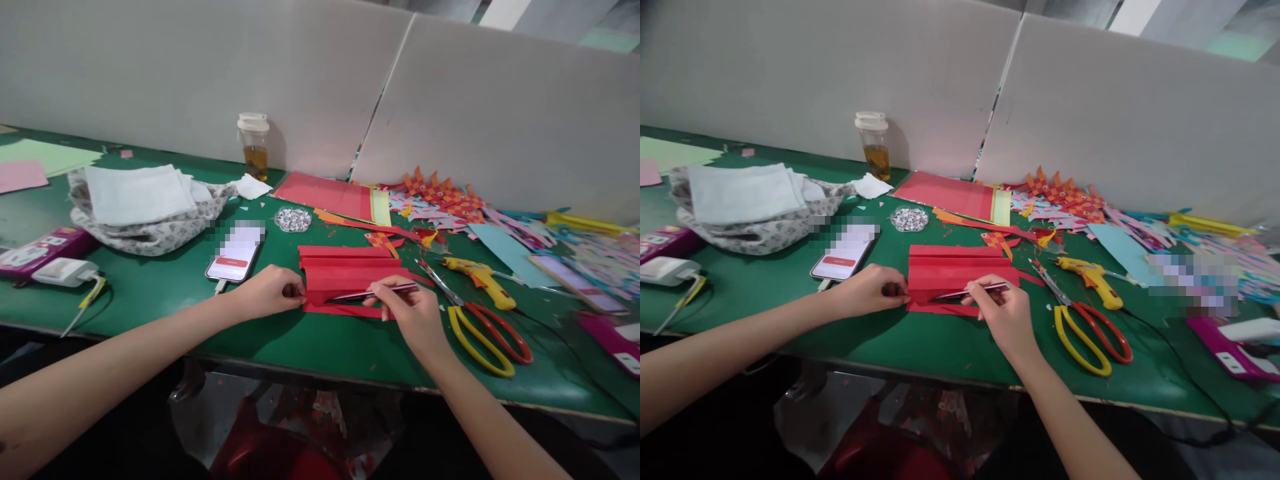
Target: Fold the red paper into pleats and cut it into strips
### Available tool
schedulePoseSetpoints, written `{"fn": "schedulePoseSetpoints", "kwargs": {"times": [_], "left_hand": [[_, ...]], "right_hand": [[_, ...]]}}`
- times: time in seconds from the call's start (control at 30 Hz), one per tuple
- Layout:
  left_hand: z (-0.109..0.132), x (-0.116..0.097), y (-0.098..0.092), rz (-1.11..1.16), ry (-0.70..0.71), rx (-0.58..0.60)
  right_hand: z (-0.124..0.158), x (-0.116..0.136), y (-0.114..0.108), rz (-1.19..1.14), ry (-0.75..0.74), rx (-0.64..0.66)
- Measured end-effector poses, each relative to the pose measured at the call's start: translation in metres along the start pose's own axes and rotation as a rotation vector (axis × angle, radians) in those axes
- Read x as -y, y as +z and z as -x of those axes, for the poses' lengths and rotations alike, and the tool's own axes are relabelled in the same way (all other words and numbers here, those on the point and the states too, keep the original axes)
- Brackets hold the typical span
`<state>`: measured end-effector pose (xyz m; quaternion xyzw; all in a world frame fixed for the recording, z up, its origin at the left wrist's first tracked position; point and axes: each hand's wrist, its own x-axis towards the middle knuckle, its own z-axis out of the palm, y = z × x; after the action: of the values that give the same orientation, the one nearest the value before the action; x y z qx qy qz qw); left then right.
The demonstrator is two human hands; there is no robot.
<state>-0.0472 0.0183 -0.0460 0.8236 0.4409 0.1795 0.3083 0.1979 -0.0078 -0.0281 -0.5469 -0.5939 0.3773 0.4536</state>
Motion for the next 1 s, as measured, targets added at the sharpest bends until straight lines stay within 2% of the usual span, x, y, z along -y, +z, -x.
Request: {"fn": "schedulePoseSetpoints", "kwargs": {"times": [0.13, 0.4, 1.0], "left_hand": [[0.000, 0.001, 0.000, -0.002, -0.012, 0.011], [0.000, 0.003, 0.002, 0.019, -0.015, 0.010], [0.000, 0.000, -0.001, 0.017, 0.029, 0.018]], "right_hand": [[0.001, 0.002, -0.007, -0.002, -0.030, -0.025], [0.009, 0.006, 0.017, -0.036, -0.010, 0.127], [0.006, 0.003, 0.019, -0.056, 0.002, 0.102]]}}
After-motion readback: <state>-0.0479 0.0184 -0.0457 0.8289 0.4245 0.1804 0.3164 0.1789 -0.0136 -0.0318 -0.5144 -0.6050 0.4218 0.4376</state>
